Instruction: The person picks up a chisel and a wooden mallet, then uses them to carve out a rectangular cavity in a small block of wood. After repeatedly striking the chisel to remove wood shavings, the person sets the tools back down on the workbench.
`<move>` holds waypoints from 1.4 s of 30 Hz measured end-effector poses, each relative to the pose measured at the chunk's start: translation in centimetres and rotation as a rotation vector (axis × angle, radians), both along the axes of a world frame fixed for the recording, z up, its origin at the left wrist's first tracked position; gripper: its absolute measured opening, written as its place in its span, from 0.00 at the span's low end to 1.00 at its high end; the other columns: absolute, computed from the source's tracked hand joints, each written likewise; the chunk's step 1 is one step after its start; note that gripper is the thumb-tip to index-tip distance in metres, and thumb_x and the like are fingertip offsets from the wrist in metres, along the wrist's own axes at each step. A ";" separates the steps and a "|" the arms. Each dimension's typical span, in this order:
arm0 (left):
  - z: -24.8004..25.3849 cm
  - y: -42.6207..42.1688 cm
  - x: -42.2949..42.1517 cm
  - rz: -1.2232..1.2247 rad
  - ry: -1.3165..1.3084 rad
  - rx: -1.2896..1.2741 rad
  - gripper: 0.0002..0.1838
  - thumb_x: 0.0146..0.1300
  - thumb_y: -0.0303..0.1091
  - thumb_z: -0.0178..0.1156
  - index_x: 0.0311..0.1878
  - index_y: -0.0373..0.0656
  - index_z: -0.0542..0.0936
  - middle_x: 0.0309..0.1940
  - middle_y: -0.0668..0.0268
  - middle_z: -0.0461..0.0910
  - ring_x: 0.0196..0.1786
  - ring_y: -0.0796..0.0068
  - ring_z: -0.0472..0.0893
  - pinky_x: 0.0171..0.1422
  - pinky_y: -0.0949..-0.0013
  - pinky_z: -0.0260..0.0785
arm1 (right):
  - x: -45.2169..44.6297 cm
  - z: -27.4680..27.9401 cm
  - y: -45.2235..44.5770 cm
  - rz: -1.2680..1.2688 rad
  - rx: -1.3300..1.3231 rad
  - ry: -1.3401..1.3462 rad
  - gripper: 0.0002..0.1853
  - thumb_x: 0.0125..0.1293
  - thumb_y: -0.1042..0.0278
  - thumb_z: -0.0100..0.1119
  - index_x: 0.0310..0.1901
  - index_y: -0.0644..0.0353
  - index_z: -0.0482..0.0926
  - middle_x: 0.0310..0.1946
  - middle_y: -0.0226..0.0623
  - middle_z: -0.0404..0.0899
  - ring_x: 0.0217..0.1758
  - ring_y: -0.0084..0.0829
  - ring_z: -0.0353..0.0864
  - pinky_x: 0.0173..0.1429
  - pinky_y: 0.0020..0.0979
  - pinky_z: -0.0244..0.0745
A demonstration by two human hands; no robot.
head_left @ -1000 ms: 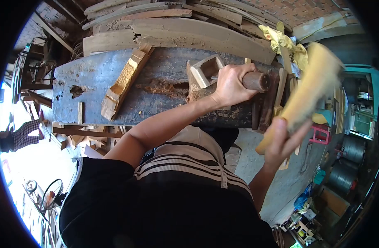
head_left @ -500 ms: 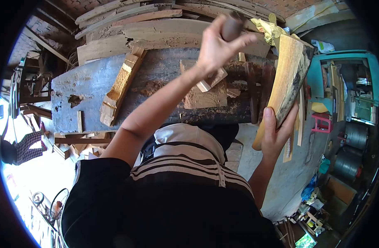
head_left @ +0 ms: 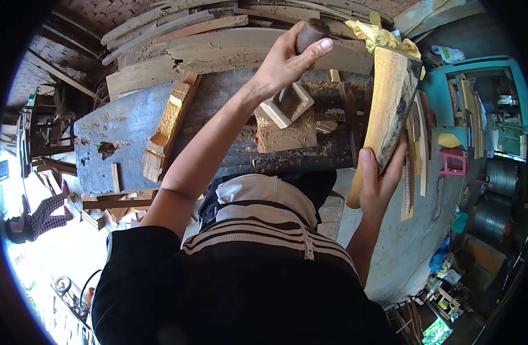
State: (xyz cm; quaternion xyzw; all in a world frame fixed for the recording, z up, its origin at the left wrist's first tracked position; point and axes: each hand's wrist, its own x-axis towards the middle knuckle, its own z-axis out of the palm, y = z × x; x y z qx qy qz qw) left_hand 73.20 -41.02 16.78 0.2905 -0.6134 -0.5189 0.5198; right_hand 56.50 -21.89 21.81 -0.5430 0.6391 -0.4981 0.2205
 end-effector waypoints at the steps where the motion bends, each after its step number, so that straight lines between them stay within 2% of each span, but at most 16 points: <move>1: 0.2 0.2 -0.1 0.044 -0.042 0.040 0.26 0.62 0.58 0.67 0.40 0.40 0.77 0.24 0.74 0.73 0.29 0.81 0.76 0.36 0.72 0.73 | 0.1 0.0 0.0 0.012 -0.035 0.013 0.36 0.66 0.59 0.63 0.67 0.71 0.60 0.56 0.48 0.70 0.59 0.36 0.71 0.63 0.37 0.67; 6: 0.4 0.1 -0.6 0.189 -0.057 0.008 0.26 0.57 0.55 0.73 0.40 0.40 0.79 0.27 0.70 0.80 0.30 0.83 0.78 0.37 0.73 0.73 | -0.2 -0.2 0.4 0.046 -0.001 -0.016 0.36 0.66 0.59 0.64 0.68 0.71 0.59 0.56 0.49 0.71 0.57 0.36 0.72 0.62 0.37 0.68; 11: 0.0 0.0 -1.0 -0.045 -0.187 0.002 0.22 0.56 0.50 0.73 0.35 0.39 0.81 0.23 0.70 0.79 0.28 0.83 0.78 0.37 0.73 0.75 | 0.1 0.2 0.0 0.064 0.029 -0.040 0.36 0.65 0.60 0.64 0.68 0.70 0.59 0.56 0.48 0.71 0.57 0.35 0.73 0.63 0.37 0.68; 14: 0.8 0.5 -1.1 -0.191 -0.209 0.038 0.17 0.58 0.45 0.70 0.35 0.38 0.81 0.22 0.71 0.78 0.23 0.82 0.75 0.30 0.73 0.71 | 0.3 1.6 -1.4 0.112 -0.045 0.018 0.36 0.65 0.61 0.65 0.68 0.70 0.59 0.56 0.47 0.71 0.57 0.34 0.73 0.63 0.35 0.67; 17: 1.2 0.2 -1.0 -0.314 -0.253 0.084 0.17 0.56 0.44 0.69 0.38 0.38 0.82 0.23 0.70 0.80 0.24 0.82 0.75 0.31 0.72 0.71 | 1.3 4.5 -2.8 0.110 -0.127 -0.174 0.35 0.64 0.63 0.64 0.67 0.69 0.61 0.55 0.44 0.71 0.56 0.31 0.72 0.63 0.32 0.66; 21: 1.2 0.2 -0.5 -0.470 -0.265 0.023 0.19 0.51 0.40 0.71 0.42 0.37 0.83 0.31 0.66 0.83 0.36 0.76 0.82 0.47 0.68 0.78 | 1.6 4.5 -5.9 0.179 -0.225 0.187 0.33 0.64 0.59 0.65 0.66 0.64 0.64 0.47 0.50 0.81 0.47 0.37 0.84 0.46 0.36 0.79; 22: 1.0 1.8 -1.1 -0.304 -0.028 -0.021 0.20 0.51 0.37 0.71 0.45 0.37 0.83 0.36 0.63 0.85 0.39 0.74 0.83 0.50 0.68 0.77 | 1.5 4.8 -6.1 0.242 0.025 0.343 0.33 0.65 0.55 0.65 0.66 0.60 0.65 0.39 0.51 0.85 0.40 0.41 0.88 0.40 0.39 0.81; 23: 0.9 1.8 -1.0 -0.313 -0.030 -0.021 0.20 0.51 0.37 0.71 0.45 0.37 0.83 0.36 0.63 0.85 0.39 0.74 0.83 0.50 0.68 0.77 | 1.1 4.5 -6.5 0.233 -0.051 0.499 0.33 0.65 0.52 0.65 0.66 0.59 0.66 0.36 0.49 0.85 0.38 0.41 0.88 0.41 0.38 0.81; 28: 0.4 0.1 -0.4 -0.443 -0.221 0.012 0.14 0.53 0.32 0.68 0.42 0.35 0.83 0.36 0.64 0.86 0.39 0.77 0.83 0.49 0.73 0.77 | 1.4 5.7 -7.3 0.257 -0.387 0.314 0.33 0.64 0.56 0.67 0.64 0.65 0.66 0.41 0.46 0.84 0.36 0.39 0.87 0.39 0.36 0.82; 29: 0.2 0.5 -0.5 -0.448 -0.224 0.014 0.14 0.53 0.32 0.68 0.42 0.35 0.83 0.36 0.64 0.86 0.39 0.77 0.83 0.49 0.73 0.77 | 1.9 5.8 -6.9 0.255 -0.215 0.325 0.32 0.65 0.54 0.66 0.64 0.63 0.65 0.40 0.49 0.84 0.34 0.39 0.87 0.34 0.37 0.81; 31: -0.7 1.2 -1.1 -0.089 -0.068 -0.136 0.14 0.54 0.30 0.69 0.41 0.34 0.82 0.36 0.62 0.86 0.39 0.76 0.84 0.47 0.72 0.78 | 1.6 3.8 -6.9 0.220 -0.009 0.517 0.33 0.65 0.50 0.64 0.64 0.60 0.65 0.39 0.52 0.84 0.33 0.41 0.88 0.29 0.37 0.80; 32: -1.4 1.1 -1.0 -0.068 -0.113 0.001 0.14 0.55 0.28 0.69 0.43 0.32 0.81 0.37 0.59 0.87 0.41 0.76 0.85 0.47 0.69 0.79 | 1.6 4.4 -6.6 0.208 0.034 0.524 0.33 0.65 0.47 0.62 0.65 0.58 0.66 0.40 0.55 0.83 0.37 0.43 0.88 0.34 0.39 0.81; 33: -2.2 1.5 -1.6 0.172 -0.077 -0.005 0.14 0.56 0.27 0.68 0.44 0.32 0.80 0.35 0.59 0.86 0.37 0.76 0.85 0.43 0.68 0.80 | 1.4 4.1 -6.6 0.207 0.029 0.528 0.33 0.65 0.47 0.62 0.65 0.58 0.66 0.40 0.55 0.83 0.37 0.43 0.88 0.34 0.39 0.81; 36: -3.0 0.4 -1.3 0.385 0.145 0.170 0.09 0.57 0.31 0.70 0.35 0.38 0.80 0.22 0.67 0.81 0.23 0.83 0.77 0.29 0.74 0.71 | 1.6 2.6 -5.7 0.239 -0.020 0.287 0.33 0.66 0.49 0.63 0.67 0.58 0.66 0.41 0.52 0.84 0.43 0.46 0.87 0.47 0.41 0.80; 37: -2.6 0.3 -0.6 0.390 0.138 0.205 0.11 0.58 0.35 0.71 0.28 0.41 0.78 0.18 0.70 0.77 0.21 0.85 0.73 0.26 0.75 0.66 | 1.7 2.6 -5.3 0.248 -0.014 0.286 0.33 0.66 0.49 0.63 0.67 0.58 0.66 0.41 0.52 0.84 0.43 0.46 0.87 0.47 0.41 0.80; 42: -1.5 -0.2 -0.3 0.304 0.154 0.152 0.17 0.58 0.39 0.72 0.23 0.42 0.76 0.17 0.74 0.74 0.20 0.86 0.70 0.25 0.74 0.63 | 0.7 2.0 -4.4 0.195 0.065 0.121 0.34 0.66 0.52 0.64 0.67 0.62 0.65 0.47 0.51 0.83 0.48 0.42 0.85 0.51 0.39 0.78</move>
